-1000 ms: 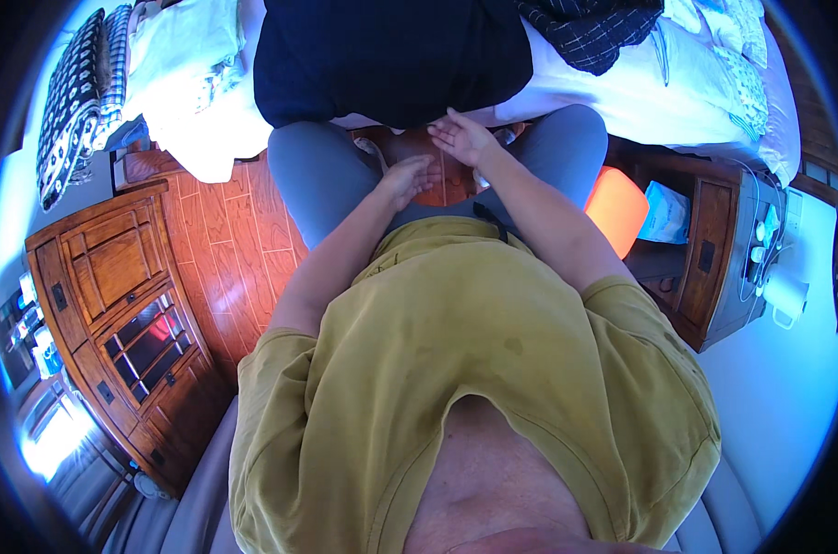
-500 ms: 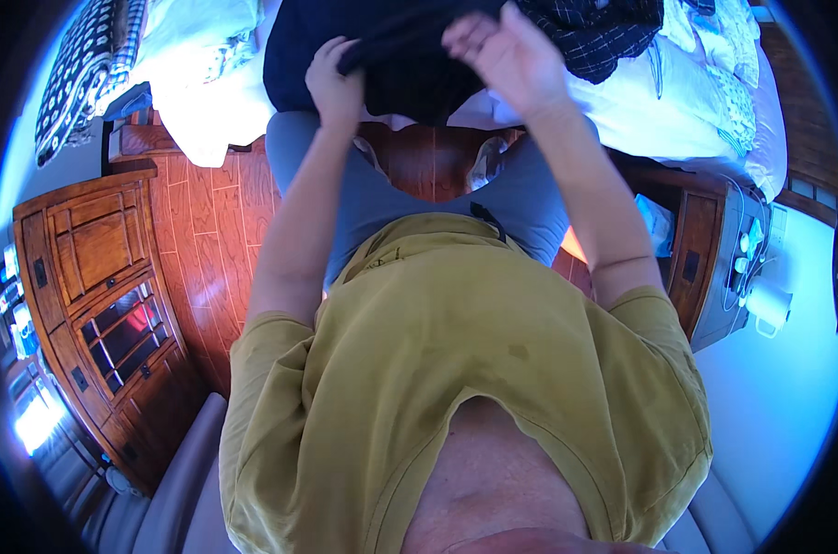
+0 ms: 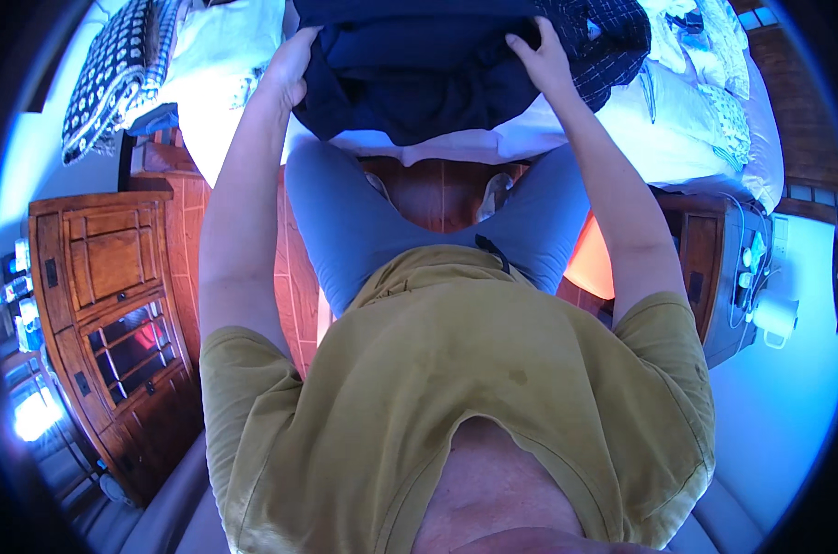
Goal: Folding various items of clothing on a bed.
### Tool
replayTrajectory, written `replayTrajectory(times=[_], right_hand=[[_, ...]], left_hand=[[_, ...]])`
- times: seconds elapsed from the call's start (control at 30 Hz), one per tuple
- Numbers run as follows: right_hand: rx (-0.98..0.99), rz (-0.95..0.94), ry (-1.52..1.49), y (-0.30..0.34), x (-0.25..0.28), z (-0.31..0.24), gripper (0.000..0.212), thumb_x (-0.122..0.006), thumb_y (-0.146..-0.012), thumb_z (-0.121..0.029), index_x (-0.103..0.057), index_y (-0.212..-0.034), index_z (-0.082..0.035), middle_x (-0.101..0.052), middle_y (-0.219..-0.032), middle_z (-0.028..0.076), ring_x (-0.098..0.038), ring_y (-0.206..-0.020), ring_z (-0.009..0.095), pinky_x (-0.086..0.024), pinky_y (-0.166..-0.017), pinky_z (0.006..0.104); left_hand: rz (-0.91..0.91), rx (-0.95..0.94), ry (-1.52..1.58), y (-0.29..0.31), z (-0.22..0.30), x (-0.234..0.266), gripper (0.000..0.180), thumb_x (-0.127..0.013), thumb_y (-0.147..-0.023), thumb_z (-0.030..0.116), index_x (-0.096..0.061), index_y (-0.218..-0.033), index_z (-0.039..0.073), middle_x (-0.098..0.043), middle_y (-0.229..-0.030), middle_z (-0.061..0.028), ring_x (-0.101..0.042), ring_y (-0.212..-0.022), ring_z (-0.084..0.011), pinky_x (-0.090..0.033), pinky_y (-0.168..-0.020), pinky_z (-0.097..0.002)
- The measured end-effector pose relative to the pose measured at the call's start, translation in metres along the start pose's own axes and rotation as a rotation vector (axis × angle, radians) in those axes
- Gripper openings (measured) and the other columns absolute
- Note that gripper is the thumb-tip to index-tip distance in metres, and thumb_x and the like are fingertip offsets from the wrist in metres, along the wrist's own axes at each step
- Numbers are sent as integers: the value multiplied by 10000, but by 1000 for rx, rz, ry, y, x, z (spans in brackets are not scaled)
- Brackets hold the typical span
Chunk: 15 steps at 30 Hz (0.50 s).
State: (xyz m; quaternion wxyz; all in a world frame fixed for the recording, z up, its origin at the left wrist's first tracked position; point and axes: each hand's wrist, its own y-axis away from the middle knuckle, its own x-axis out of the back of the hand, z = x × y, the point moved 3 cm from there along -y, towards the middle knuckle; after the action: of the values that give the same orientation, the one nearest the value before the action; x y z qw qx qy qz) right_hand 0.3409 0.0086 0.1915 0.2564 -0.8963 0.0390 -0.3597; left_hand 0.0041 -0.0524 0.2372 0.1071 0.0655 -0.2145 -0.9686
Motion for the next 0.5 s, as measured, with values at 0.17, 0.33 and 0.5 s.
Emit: replayTrajectory(times=[0.17,0.33,0.5], right_hand=[[-27,54,-45,15,-14,-3,568,-643,-781,-281,-410,-1227,-17,-506,-1194,211,-524,-1064,353,-404,-927,394],[-199,2,-495,21,-34,-18,545,-628,-797,-184,-368,-1257,-52,-539,-1157,169,-582,-975,254,-451,-864,337],[70,-81,-460,40,-32,-81,268,-590,-820,-80,-553,-1083,-54,-590,-1036,90,-578,-964,151,-452,-795,254]], left_hand=[[-57,-17,111,-5,-5,23,454,-386,-925,322,-484,-1222,-8,-568,-1167,-143,-549,-1068,-256,-393,-956,-351],[-100,-36,149,8,4,26,468,-369,-934,331,-441,-1261,4,-548,-1201,-141,-550,-1071,-257,-407,-952,-339],[-239,-101,415,14,13,38,459,-370,-948,347,-440,-1265,22,-557,-1185,-149,-547,-1074,-277,-411,-956,-374]])
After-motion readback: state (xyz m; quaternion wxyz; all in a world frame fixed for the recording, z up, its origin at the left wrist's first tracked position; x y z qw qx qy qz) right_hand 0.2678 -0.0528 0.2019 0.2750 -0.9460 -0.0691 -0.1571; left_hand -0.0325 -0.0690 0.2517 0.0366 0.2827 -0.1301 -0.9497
